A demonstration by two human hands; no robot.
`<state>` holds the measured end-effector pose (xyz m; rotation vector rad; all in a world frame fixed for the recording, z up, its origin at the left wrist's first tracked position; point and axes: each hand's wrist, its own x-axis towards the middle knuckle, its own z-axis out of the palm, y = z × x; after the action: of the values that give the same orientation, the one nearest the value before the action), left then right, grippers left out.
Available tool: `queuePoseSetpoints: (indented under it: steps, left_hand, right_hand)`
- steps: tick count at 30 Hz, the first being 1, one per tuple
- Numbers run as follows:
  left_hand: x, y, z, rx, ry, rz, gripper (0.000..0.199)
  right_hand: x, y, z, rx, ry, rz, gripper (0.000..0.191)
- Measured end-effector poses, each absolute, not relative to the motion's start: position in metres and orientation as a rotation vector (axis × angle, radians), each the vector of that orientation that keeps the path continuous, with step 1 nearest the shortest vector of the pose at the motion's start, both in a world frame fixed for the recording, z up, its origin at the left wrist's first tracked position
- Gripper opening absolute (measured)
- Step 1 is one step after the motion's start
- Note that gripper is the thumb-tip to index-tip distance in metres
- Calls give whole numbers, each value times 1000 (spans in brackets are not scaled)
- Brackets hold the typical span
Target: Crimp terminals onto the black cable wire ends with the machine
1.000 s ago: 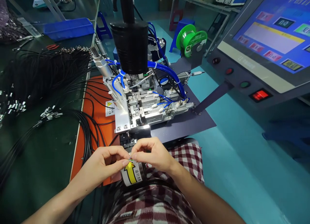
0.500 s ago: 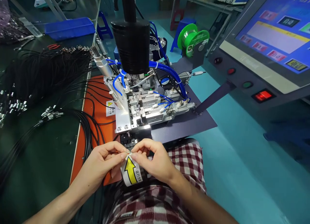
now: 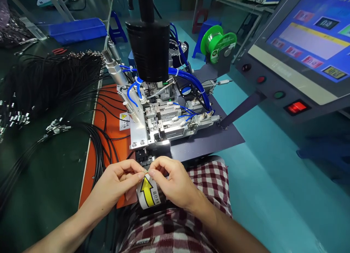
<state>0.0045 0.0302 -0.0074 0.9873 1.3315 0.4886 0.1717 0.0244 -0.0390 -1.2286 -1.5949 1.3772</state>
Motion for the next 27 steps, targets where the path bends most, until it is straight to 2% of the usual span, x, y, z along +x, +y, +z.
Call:
queuePoseSetpoints:
  steps: [6, 10, 19, 23, 27]
  left_hand:
    - [4, 32, -9, 1021, 1315, 493, 21]
    - [4, 32, -10, 1006, 1315, 485, 21]
    - [4, 28, -15, 1014, 1297, 506, 18]
    - [3, 27, -17, 1042, 1288, 500, 17]
    - [4, 29, -16, 1018, 1285, 511, 18]
  right_hand:
    - [178, 25, -31, -1239, -1871, 1053, 15]
    - [179, 20, -31, -1238, -1909, 990, 10]
    - [178, 17, -31, -1223, -2157, 603, 12]
    - [179, 19, -30, -1217, -2185, 540, 13]
    - [181, 18, -30, -1221, -2130, 627, 13]
